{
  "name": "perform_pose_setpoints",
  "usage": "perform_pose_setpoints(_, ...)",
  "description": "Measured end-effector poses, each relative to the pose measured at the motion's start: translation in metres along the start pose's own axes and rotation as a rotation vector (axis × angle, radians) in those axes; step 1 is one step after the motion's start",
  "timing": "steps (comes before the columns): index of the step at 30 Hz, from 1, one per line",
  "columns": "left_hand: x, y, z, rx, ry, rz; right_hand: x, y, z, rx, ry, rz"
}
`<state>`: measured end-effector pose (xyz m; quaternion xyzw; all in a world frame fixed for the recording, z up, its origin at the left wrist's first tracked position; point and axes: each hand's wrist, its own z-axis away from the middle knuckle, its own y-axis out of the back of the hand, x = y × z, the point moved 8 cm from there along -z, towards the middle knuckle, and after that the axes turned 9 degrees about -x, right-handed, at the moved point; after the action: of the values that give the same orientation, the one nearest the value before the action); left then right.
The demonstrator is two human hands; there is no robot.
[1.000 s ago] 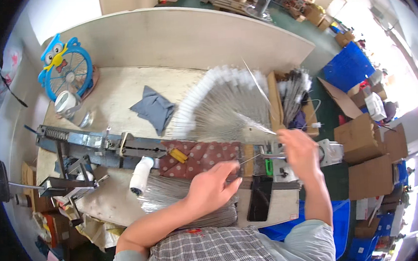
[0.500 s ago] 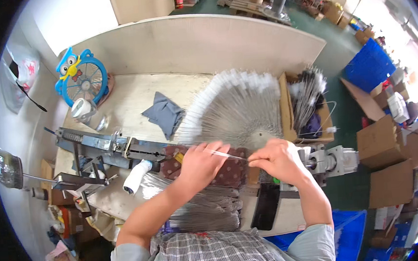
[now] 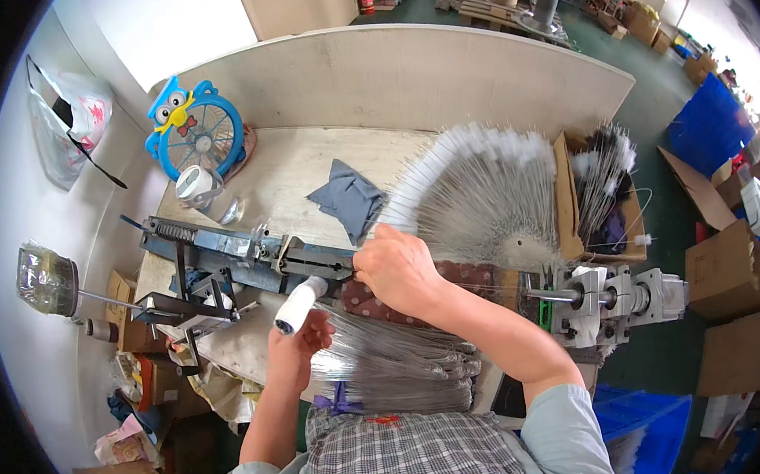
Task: Assembling industrial brushes or rollers using a specialized machine and metal rods.
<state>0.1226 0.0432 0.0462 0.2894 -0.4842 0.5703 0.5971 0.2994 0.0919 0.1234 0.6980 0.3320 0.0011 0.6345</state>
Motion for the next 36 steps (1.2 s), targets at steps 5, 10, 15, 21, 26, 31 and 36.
perform_pose_setpoints(5, -0.001, -0.044, -0.02, -0.182, 0.036, 0.453, -0.004, -0.005, -0.004, -0.051, -0.033, 0.053)
perform_pose_setpoints(10, -0.015, -0.025, -0.046, -0.083, -0.012, -0.834, -0.005, 0.002, -0.003, -0.035, -0.046, 0.054)
perform_pose_setpoints(15, -0.026, -0.036, -0.051, -0.141, -0.096, -0.593, -0.009, 0.024, 0.014, 0.07, 0.014, 0.075)
perform_pose_setpoints(21, -0.043, -0.067, -0.043, -0.216, -0.103, 0.111, -0.009, 0.036, 0.073, 0.154, 0.016, -0.012)
perform_pose_setpoints(26, -0.028, -0.057, -0.048, -0.193, -0.103, -0.609, 0.004, -0.016, 0.066, 0.187, -0.003, -0.176)
perform_pose_setpoints(31, -0.024, -0.021, -0.039, -0.117, 0.012, -0.594, 0.021, -0.058, 0.047, 0.043, -0.045, -0.148)
perform_pose_setpoints(36, -0.063, 0.128, -0.02, 0.047, 0.02, 0.528, 0.016, -0.037, 0.064, -0.018, -0.017, -0.155)
